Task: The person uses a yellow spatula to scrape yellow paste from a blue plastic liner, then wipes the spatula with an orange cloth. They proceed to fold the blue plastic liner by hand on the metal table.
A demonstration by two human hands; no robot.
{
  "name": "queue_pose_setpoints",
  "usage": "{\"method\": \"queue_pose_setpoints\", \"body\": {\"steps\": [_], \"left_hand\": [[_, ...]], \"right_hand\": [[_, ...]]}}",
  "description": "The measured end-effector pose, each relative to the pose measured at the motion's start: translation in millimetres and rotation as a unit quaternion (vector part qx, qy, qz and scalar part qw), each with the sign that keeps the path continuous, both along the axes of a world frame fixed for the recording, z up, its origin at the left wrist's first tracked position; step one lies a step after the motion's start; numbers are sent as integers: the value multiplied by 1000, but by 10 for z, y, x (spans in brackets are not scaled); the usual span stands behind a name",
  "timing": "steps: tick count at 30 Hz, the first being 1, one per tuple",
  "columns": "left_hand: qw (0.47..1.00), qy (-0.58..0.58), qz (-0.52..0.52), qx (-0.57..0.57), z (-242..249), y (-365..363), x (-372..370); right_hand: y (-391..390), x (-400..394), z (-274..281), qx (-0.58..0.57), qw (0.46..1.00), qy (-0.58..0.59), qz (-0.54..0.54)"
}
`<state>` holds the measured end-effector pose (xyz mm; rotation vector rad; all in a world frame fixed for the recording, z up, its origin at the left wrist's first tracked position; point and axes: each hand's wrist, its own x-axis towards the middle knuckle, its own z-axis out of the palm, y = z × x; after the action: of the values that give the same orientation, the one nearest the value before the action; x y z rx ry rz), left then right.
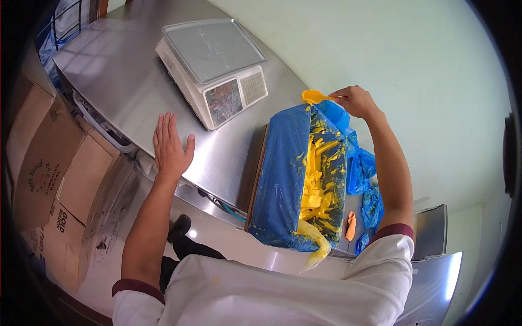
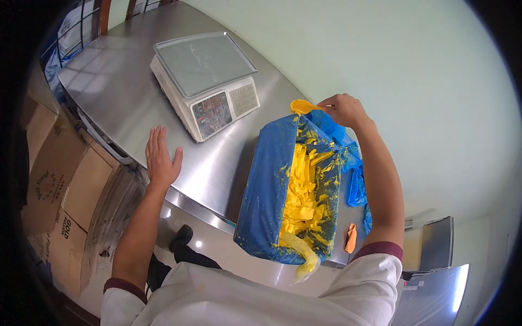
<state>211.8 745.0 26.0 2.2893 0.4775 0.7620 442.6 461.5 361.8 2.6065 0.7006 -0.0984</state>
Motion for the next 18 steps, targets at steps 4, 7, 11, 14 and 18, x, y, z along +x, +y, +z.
{"method": "queue_pose_setpoints", "body": {"steps": [4,7,11,14,18], "left_hand": [[1000,0,4,4,-13,0,6],[1000,-2,8,5,-15,-3,5],[1000,-9,12,7,-27,-6,2],[1000,-14,15,8,-36,-10,2],[1000,-24,18,9,-37,-12,-3]], "right_hand": [[47,26,-11,-8,1000,1,-19],[16,24,-111,-18,1000,-2,-3],[-21,-116,-153,-16,999,-21,32],[-160,-254,-212,-5,996,-51,73],[-256,-573,-305,-9,979,-70,190]]}}
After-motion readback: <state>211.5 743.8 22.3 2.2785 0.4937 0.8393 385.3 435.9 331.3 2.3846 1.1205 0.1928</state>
